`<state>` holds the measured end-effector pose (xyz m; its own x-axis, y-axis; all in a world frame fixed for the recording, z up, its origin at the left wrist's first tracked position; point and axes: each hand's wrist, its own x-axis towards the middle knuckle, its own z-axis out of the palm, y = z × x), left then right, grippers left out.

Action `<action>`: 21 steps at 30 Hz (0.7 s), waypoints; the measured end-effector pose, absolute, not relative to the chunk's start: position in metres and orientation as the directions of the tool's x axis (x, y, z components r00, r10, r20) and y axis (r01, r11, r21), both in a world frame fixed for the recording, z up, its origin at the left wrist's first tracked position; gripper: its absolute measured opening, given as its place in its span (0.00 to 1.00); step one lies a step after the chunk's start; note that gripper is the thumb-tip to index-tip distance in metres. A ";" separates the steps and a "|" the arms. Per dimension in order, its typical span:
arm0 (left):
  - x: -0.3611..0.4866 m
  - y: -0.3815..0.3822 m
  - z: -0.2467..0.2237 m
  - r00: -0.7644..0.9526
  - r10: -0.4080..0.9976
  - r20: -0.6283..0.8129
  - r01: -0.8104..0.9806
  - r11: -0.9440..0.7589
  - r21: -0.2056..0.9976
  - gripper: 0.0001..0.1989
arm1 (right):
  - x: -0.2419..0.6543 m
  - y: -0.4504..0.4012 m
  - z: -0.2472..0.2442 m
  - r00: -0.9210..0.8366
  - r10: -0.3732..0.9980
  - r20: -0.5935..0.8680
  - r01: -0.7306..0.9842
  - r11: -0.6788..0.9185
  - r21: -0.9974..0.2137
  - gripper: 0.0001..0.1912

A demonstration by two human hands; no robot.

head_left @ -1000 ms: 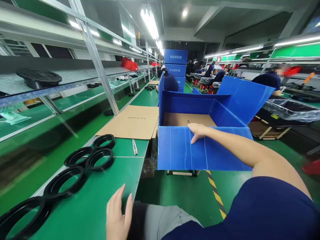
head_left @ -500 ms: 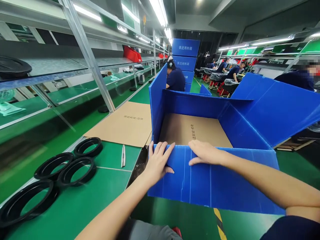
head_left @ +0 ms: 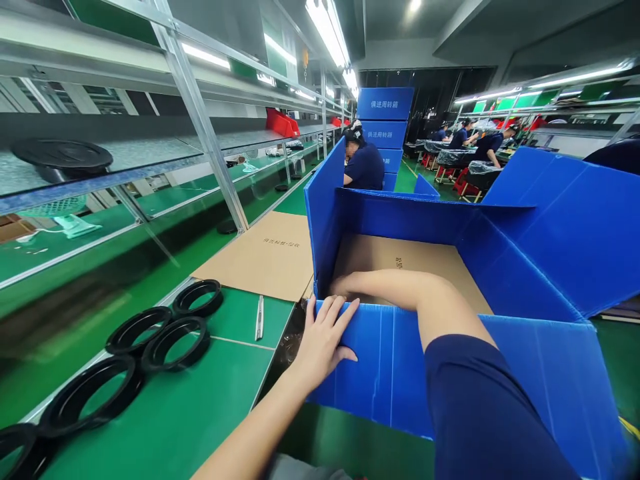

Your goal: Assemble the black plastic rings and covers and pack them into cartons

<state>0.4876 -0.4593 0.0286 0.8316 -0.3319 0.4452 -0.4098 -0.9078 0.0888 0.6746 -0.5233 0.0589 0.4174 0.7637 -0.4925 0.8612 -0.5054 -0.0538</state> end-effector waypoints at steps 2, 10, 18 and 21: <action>0.490 -0.458 0.030 0.831 -0.338 0.442 -0.422 -0.901 0.103 0.59 | 0.676 -0.524 0.068 0.418 0.745 -0.520 0.869 -0.495 -0.010 0.12; 0.505 -0.448 0.032 0.804 -0.376 0.461 -0.469 -0.877 0.102 0.50 | 0.699 -0.621 0.220 0.675 0.736 0.049 0.730 -0.677 0.097 0.23; 0.426 -0.433 0.045 0.624 -0.222 0.749 -0.487 -0.860 0.151 0.24 | 0.630 -0.690 0.237 0.856 0.504 0.116 0.502 -0.864 0.048 0.38; 0.381 -0.419 0.040 0.567 -0.136 0.812 -0.527 -0.818 0.231 0.25 | 0.623 -0.661 0.212 0.914 0.340 0.222 0.325 -0.940 0.104 0.26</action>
